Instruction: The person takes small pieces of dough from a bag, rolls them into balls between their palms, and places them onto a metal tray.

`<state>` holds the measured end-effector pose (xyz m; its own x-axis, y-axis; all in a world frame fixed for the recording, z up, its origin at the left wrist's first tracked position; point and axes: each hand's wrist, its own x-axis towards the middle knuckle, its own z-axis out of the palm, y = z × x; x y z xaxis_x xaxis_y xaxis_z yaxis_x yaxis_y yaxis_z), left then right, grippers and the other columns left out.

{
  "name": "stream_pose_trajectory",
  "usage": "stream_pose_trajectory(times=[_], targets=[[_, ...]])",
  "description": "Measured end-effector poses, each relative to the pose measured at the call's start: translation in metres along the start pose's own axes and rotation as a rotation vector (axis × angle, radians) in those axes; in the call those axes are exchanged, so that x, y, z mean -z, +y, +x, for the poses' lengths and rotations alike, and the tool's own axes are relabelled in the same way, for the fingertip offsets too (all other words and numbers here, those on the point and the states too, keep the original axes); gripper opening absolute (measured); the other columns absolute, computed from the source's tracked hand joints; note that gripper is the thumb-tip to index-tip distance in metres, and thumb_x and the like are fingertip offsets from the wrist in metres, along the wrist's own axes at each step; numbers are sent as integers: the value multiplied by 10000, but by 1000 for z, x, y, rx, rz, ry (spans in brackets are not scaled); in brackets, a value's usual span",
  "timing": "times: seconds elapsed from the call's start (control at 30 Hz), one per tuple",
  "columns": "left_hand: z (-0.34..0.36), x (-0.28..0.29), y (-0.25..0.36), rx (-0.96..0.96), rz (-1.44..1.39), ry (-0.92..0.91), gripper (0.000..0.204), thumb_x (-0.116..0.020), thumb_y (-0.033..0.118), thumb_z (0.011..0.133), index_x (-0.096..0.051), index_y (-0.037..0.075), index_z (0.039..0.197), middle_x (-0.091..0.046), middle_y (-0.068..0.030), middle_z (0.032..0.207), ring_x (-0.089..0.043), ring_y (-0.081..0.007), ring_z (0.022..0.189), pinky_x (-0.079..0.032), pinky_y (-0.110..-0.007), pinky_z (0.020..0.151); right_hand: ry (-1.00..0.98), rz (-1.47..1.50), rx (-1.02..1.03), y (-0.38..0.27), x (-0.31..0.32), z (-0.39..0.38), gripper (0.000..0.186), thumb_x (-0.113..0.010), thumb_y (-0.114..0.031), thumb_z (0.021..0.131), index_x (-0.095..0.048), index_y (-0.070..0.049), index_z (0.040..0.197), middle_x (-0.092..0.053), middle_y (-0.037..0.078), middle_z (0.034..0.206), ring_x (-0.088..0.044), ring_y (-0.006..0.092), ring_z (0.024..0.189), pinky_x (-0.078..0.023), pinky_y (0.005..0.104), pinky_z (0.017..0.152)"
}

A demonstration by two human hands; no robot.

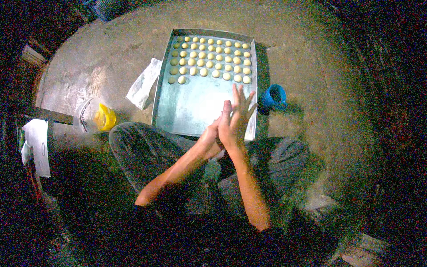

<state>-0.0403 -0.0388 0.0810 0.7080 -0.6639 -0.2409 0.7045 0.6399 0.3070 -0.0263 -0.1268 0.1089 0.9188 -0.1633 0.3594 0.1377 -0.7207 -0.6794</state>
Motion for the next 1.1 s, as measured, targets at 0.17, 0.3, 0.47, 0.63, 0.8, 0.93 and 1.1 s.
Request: stream_pose_trajectory(times=[0.17,0.3,0.47,0.63,0.8,0.93,1.1], targets=[[12,38,-4,-287,-73,-240,760,-240,632,1020,-221,122,1584,-204,-143,1643,-211,-308,1511,-196,-514,1216,-101,-227,109,-24,-37,-32,536,-360,-355,1058,-383,-73,1513,-310,230,1581,-118,508,1487,-23,645,1183],[12,53,13,-273,-65,-165,855,-163,720,978,-221,121,1586,-211,-135,1644,-169,-334,1523,-143,-530,1227,-229,-67,92,-25,-45,-65,600,-346,-416,1054,-330,-60,1536,-238,256,1599,-69,516,1489,-16,665,1172],[10,9,-4,47,-152,0,787,-327,686,989,-326,138,1554,-383,-57,1575,-410,-237,1405,-323,-435,1173,-209,-232,-439,27,-35,-12,708,-293,-516,1053,-241,-27,1563,-141,318,1606,-2,525,1490,-8,678,1166],[23,58,1,-359,16,-230,704,-288,582,1040,-170,168,1597,-154,-83,1663,-102,-347,1534,-199,-551,1219,-141,-10,62,-61,-37,-51,602,-353,-384,1055,-283,-75,1567,-191,256,1621,-54,511,1496,-23,632,1187],[15,32,5,-238,-31,-15,857,-208,722,977,-230,114,1581,-217,-117,1645,-186,-287,1524,-169,-517,1232,-253,-66,-24,-20,-27,-57,721,-272,-493,1062,-152,-5,1579,-106,274,1633,-2,478,1509,3,590,1201],[15,29,-22,-101,92,-9,774,-292,654,1014,-229,138,1588,-265,-65,1629,-311,-263,1463,-306,-473,1176,-182,-28,-322,5,-25,-21,742,-291,-529,1052,-188,-8,1570,-108,300,1621,-5,519,1492,-18,630,1190],[11,26,-17,-213,-15,-32,742,-275,620,1028,-225,133,1587,-274,-95,1625,-332,-302,1455,-296,-499,1183,-223,23,86,-50,-22,-60,738,-256,-521,1055,-158,-13,1582,-131,263,1632,-38,467,1511,-2,570,1211]])
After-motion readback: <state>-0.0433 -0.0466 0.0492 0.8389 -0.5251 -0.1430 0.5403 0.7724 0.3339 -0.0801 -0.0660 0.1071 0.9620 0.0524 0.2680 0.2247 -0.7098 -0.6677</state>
